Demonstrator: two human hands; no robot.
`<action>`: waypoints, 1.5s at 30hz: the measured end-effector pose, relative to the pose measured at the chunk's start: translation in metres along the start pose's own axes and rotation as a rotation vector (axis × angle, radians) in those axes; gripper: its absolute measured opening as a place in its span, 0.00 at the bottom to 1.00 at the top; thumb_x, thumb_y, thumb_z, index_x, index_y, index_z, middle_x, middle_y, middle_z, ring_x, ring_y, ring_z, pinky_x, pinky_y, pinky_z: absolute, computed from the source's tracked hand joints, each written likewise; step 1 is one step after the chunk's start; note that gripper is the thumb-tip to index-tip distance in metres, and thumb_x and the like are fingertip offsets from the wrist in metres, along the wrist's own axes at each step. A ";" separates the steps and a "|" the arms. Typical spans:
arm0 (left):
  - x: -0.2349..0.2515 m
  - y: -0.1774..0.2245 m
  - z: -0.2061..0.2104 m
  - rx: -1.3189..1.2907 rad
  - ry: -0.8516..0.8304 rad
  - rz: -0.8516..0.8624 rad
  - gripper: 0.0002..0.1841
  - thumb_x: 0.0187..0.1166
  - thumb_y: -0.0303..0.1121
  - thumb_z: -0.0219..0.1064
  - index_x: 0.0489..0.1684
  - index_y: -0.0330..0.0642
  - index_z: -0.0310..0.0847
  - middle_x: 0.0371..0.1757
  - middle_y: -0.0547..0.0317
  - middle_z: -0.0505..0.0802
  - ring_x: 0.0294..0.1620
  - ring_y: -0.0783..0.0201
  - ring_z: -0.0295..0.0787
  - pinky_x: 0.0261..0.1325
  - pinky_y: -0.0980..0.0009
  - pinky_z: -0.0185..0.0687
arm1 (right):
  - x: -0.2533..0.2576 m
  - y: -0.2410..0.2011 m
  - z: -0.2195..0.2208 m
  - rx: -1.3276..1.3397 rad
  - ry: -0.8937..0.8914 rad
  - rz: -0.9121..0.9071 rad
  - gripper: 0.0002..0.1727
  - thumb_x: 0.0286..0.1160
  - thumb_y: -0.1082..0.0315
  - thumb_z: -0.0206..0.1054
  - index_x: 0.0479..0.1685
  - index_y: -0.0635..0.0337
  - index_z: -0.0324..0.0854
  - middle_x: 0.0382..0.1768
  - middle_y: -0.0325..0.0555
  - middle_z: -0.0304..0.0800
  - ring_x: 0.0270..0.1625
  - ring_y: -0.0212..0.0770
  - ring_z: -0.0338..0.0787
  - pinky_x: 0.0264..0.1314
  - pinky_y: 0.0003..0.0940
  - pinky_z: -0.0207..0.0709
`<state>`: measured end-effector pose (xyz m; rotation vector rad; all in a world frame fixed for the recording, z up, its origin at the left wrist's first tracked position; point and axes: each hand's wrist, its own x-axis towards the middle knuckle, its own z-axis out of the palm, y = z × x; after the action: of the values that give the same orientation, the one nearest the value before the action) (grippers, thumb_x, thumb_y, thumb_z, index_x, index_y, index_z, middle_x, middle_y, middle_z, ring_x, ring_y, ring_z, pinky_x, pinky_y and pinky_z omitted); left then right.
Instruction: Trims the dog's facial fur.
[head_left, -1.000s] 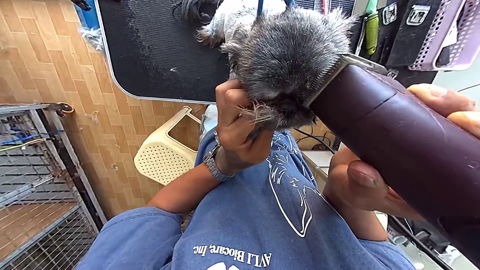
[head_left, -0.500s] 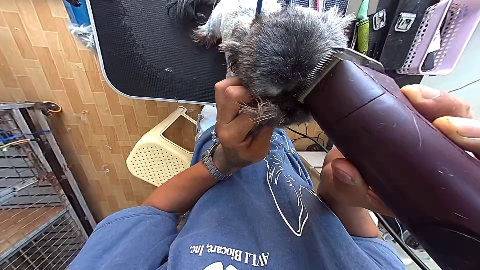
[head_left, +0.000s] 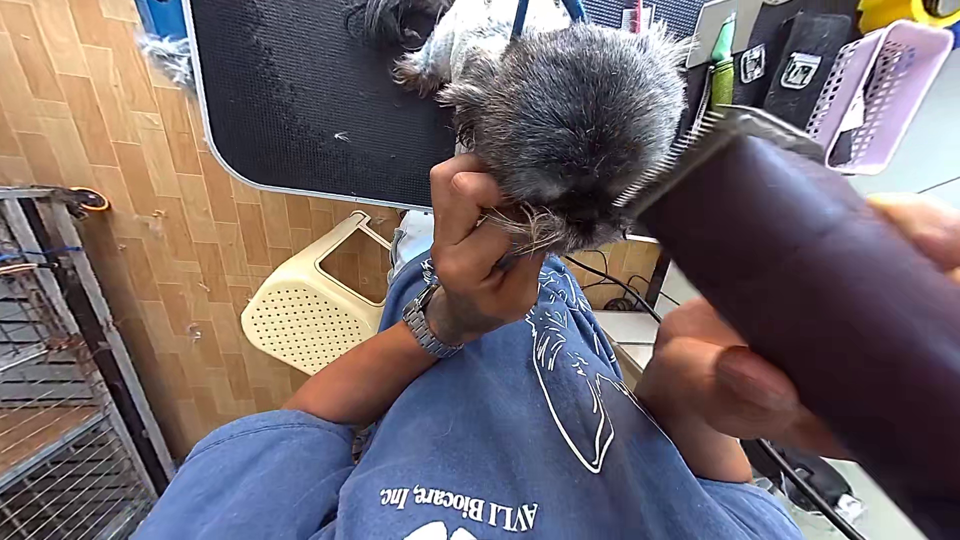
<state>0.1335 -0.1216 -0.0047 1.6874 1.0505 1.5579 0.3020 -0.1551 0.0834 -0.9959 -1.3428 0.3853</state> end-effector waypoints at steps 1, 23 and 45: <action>0.001 -0.003 0.001 -0.002 0.028 0.011 0.08 0.77 0.31 0.68 0.28 0.39 0.86 0.53 0.53 0.85 0.69 0.59 0.74 0.74 0.64 0.68 | -0.003 0.002 -0.010 0.001 0.015 0.002 0.23 0.73 0.53 0.76 0.59 0.55 0.77 0.56 0.42 0.89 0.66 0.48 0.87 0.70 0.46 0.83; -0.002 -0.012 0.016 -0.405 0.313 -0.524 0.12 0.83 0.24 0.59 0.54 0.44 0.86 0.57 0.69 0.86 0.53 0.77 0.86 0.54 0.75 0.88 | 0.072 0.014 -0.038 0.515 -0.077 0.675 0.34 0.67 0.51 0.77 0.75 0.51 0.78 0.62 0.43 0.89 0.62 0.41 0.90 0.63 0.37 0.87; -0.009 -0.014 0.017 -1.206 0.294 -0.710 0.09 0.77 0.29 0.63 0.51 0.51 0.75 0.43 0.66 0.88 0.41 0.74 0.87 0.42 0.75 0.88 | 0.104 -0.021 0.049 -0.124 -0.686 0.279 0.45 0.57 0.74 0.82 0.75 0.66 0.56 0.63 0.61 0.85 0.62 0.60 0.90 0.67 0.55 0.88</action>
<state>0.1485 -0.1212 -0.0234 0.2320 0.4918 1.4383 0.2754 -0.0713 0.1607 -1.2162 -1.8558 0.9241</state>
